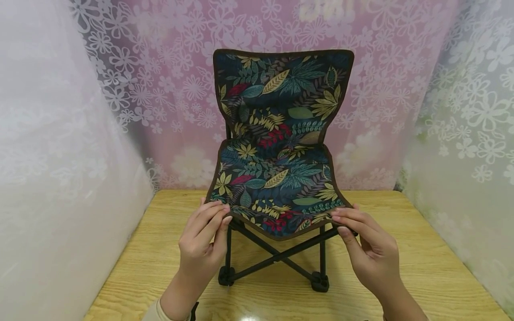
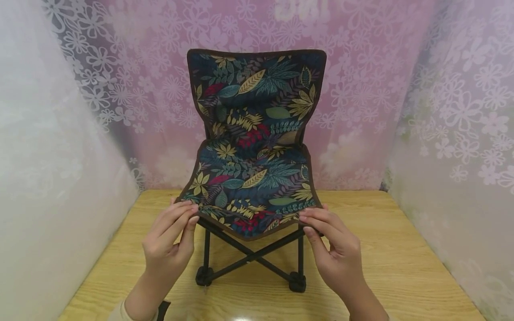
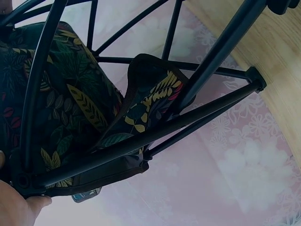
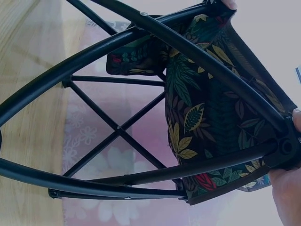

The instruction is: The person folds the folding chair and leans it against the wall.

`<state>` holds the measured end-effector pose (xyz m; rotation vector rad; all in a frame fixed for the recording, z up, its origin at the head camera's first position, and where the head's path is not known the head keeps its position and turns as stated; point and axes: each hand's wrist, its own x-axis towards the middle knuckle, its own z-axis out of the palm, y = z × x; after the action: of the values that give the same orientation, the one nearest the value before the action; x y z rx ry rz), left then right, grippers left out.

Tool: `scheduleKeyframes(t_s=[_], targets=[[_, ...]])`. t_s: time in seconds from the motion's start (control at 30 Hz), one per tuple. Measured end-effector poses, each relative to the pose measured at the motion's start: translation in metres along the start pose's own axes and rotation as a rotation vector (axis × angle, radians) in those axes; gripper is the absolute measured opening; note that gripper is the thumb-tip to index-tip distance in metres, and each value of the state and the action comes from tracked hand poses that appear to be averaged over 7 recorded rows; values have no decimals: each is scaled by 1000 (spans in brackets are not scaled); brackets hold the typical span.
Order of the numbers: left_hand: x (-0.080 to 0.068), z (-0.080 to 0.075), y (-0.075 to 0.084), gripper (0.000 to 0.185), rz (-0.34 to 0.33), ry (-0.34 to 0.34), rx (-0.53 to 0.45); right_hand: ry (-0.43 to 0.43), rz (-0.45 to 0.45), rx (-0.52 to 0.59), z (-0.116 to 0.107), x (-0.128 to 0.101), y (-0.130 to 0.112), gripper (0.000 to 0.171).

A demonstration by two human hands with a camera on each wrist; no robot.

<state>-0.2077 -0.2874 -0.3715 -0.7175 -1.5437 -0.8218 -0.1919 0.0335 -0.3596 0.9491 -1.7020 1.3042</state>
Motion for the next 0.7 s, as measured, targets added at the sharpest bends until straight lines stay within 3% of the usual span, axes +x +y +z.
scheduleKeyframes(t_s=[0.7], targets=[[10, 4, 5, 23, -12, 12, 0, 6, 5, -61, 4, 9, -3, 14]])
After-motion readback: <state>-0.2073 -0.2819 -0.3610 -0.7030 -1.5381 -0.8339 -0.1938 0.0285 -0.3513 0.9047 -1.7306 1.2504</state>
